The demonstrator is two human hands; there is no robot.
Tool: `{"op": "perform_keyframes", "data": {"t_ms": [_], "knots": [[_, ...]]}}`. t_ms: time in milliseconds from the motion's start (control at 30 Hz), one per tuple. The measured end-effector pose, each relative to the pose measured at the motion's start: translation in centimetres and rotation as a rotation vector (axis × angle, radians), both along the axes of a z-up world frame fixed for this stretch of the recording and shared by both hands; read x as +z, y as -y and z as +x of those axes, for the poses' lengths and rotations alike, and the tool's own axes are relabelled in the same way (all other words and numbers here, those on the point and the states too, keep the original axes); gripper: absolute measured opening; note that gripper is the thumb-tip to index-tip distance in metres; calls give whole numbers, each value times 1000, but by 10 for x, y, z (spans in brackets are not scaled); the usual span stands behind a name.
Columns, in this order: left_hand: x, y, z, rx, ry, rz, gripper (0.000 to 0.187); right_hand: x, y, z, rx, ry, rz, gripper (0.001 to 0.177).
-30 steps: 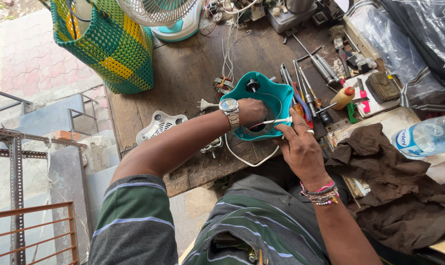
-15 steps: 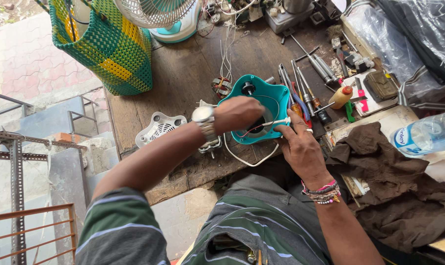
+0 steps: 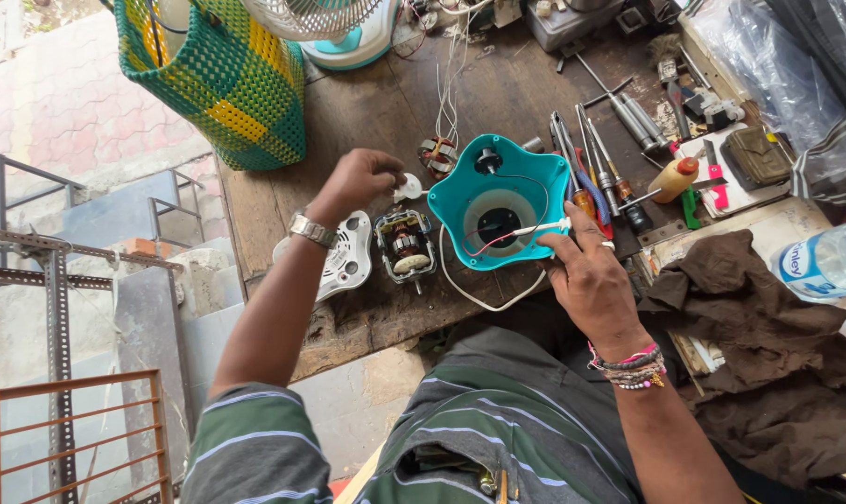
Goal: The person disassembles a small electric fan by removing screws from the base, separating the casing, and extracting the motor. They then use a screwdriver to adjust the motor shaft.
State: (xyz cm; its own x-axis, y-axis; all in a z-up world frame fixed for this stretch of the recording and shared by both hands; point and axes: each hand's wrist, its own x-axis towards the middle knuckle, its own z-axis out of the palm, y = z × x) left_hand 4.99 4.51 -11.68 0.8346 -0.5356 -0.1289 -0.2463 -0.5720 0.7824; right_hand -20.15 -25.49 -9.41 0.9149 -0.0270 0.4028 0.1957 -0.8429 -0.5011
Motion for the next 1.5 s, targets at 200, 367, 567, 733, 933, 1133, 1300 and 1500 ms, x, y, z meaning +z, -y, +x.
{"op": "perform_keyframes", "data": {"t_ms": [200, 367, 567, 733, 933, 1133, 1300, 1500], "knots": [[-62, 1, -2, -68, 43, 144, 31, 0, 0, 0, 0, -26, -2, 45], [-36, 19, -33, 25, 182, 145, 35, -4, 1, -2, -3, -8, -3, 42], [25, 36, -110, -169, 213, -275, 83, -15, 6, -13, -25, 44, 50, 41], [40, 52, -138, -312, 520, -151, 90, -20, 10, -20, -26, 48, 77, 40], [46, 71, -170, -236, 605, 71, 54, -15, 7, -19, -29, 50, 72, 41], [53, 74, -166, -240, 463, -6, 17, -9, 3, -11, -24, 43, 15, 40], [63, 76, -149, -188, 459, -122, 14, -7, 2, -8, -14, 29, -20, 45], [108, 92, -107, -372, 527, -80, 20, -7, -2, -4, -23, 1, -38, 43]]}}
